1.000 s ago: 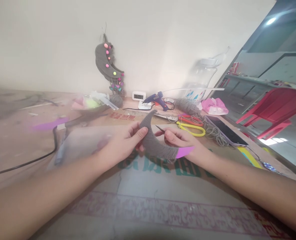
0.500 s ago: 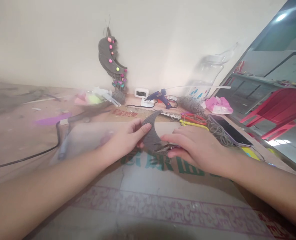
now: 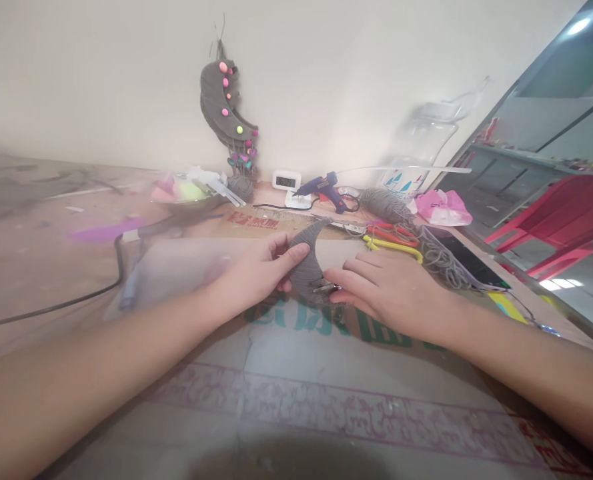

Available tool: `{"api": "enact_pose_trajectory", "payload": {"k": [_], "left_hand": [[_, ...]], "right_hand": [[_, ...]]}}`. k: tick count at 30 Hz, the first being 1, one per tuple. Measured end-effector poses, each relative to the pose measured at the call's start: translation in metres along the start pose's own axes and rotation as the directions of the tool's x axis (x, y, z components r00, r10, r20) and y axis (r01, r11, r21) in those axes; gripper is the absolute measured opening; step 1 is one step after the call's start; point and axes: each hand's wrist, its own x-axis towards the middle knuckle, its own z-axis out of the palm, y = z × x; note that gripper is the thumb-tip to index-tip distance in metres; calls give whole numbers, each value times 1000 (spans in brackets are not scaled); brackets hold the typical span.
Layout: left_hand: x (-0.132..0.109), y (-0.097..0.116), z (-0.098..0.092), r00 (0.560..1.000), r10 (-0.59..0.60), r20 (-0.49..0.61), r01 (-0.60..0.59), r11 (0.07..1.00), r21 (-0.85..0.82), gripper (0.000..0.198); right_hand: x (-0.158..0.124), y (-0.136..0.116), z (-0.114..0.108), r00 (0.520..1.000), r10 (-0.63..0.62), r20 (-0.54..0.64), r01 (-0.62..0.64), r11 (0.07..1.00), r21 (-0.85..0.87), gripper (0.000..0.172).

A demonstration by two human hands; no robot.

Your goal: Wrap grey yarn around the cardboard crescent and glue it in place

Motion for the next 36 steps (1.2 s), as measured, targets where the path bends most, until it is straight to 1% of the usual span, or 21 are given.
{"api": "enact_pose_trajectory", "payload": {"k": [6, 9, 11, 12, 14, 15, 17, 19, 20, 21, 23, 27, 29, 34, 36], "left_hand": [[0, 1, 0, 1000, -8, 11, 8, 1000, 8, 32], [-1, 1, 1, 1000, -8, 14, 7, 1000, 8, 33], [-1, 2, 1, 1000, -3, 19, 4, 1000, -9, 32], [-2, 2, 1, 1000, 0, 22, 0, 1000, -19, 32], [-2, 3, 1, 1000, 3, 22, -3, 999, -35, 31], [-3, 3, 1, 1000, 2, 18, -1, 999, -37, 32], [-3, 3, 1, 1000, -9, 6, 9, 1000, -30, 32], [-4, 3, 0, 1000, -16, -6, 16, 1000, -14, 32], [-4, 3, 0, 1000, -17, -10, 17, 1000, -5, 32], [-4, 3, 0, 1000, -19, -11, 19, 1000, 2, 32], [-3, 3, 0, 1000, -23, -14, 23, 1000, 6, 32], [-3, 1, 0, 1000, -20, -5, 20, 1000, -3, 32], [-3, 0, 0, 1000, -7, 13, 7, 1000, -19, 33], [-3, -1, 0, 998, -9, 62, 13, 998, -69, 34], [-3, -1, 0, 998, -20, 60, 24, 997, -71, 35]], "right_hand": [[0, 1, 2, 1000, -13, 0, 13, 1000, 5, 30], [0, -1, 2, 1000, -14, -18, 14, 1000, 17, 30], [1, -2, 1, 999, 8, -48, -5, 998, 59, 30], [1, -2, 1, 997, 40, -68, -33, 994, 100, 30], [0, -1, 2, 981, 165, -101, -140, 966, 219, 27], [-1, 0, 3, 961, 252, -110, -212, 934, 287, 25], [-3, 3, 5, 900, 422, -107, -349, 847, 401, 25], [-6, 7, 8, 847, 525, -82, -431, 770, 471, 25], [-7, 8, 10, 834, 548, -63, -451, 744, 493, 25], [-8, 9, 11, 830, 556, -42, -461, 727, 509, 24], [-9, 10, 12, 839, 544, -13, -454, 712, 536, 23], [-9, 13, 13, 859, 512, -10, -422, 719, 551, 18], [-9, 17, 14, 854, 521, -12, -425, 709, 563, 19], [-12, 23, 19, 814, 580, -28, -453, 665, 594, 23], [-12, 20, 19, 824, 566, -7, -447, 659, 605, 23]]}}
